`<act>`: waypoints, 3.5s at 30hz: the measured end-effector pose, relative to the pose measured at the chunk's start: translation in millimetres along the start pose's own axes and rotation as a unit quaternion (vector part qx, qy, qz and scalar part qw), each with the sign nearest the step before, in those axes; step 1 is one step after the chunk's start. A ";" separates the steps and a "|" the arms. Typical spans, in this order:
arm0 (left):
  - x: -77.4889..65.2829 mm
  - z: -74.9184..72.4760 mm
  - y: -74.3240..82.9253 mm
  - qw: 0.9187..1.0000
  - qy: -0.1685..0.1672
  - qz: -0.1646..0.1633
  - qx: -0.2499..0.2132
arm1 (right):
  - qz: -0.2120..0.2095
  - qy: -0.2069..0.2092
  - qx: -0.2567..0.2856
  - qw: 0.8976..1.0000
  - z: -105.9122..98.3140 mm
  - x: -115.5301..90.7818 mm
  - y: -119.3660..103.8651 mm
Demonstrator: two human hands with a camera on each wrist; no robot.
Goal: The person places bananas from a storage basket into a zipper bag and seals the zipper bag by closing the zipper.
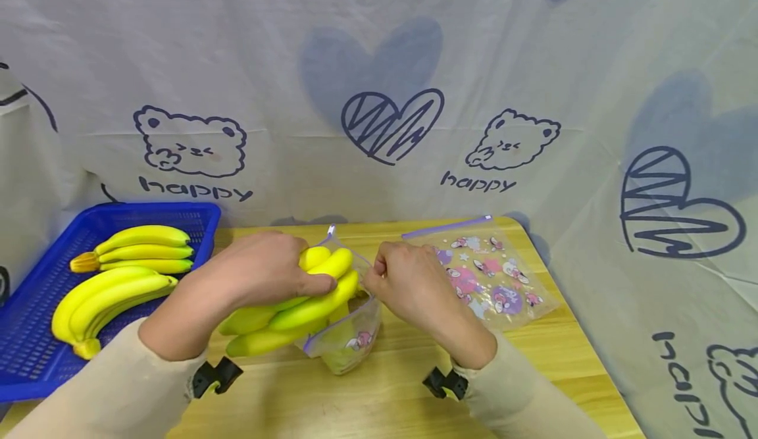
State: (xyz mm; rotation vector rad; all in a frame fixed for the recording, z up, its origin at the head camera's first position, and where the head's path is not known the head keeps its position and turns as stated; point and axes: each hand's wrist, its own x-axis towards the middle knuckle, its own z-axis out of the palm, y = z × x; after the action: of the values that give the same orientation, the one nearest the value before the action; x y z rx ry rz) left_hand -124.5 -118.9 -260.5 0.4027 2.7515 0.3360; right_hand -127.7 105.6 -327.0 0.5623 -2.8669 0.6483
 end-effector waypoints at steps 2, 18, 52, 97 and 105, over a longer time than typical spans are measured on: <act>3.2 1.5 1.4 1.000 0.003 -0.014 -0.005 | 0.002 -0.004 0.002 1.000 0.3 -1.0 -1.2; 31.9 19.8 10.2 0.994 0.051 -0.094 -0.009 | -0.021 -0.034 0.047 0.998 2.8 -6.7 -7.6; 55.2 81.3 28.9 0.974 0.157 -0.007 -0.162 | 0.072 -0.037 0.162 0.983 5.5 2.9 11.5; 26.9 38.5 -2.7 0.968 0.107 -0.018 -0.226 | 0.066 0.034 0.081 0.994 -6.2 -0.4 20.6; 24.9 48.0 4.2 0.991 0.102 -0.026 -0.085 | 0.067 0.028 0.085 0.994 -0.6 -0.5 17.3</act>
State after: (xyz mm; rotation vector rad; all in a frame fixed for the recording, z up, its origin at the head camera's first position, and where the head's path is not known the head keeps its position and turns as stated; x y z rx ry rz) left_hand -128.6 -98.5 -310.5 0.2649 2.8947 0.6252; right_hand -134.0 120.5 -333.3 0.3676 -2.8319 0.9223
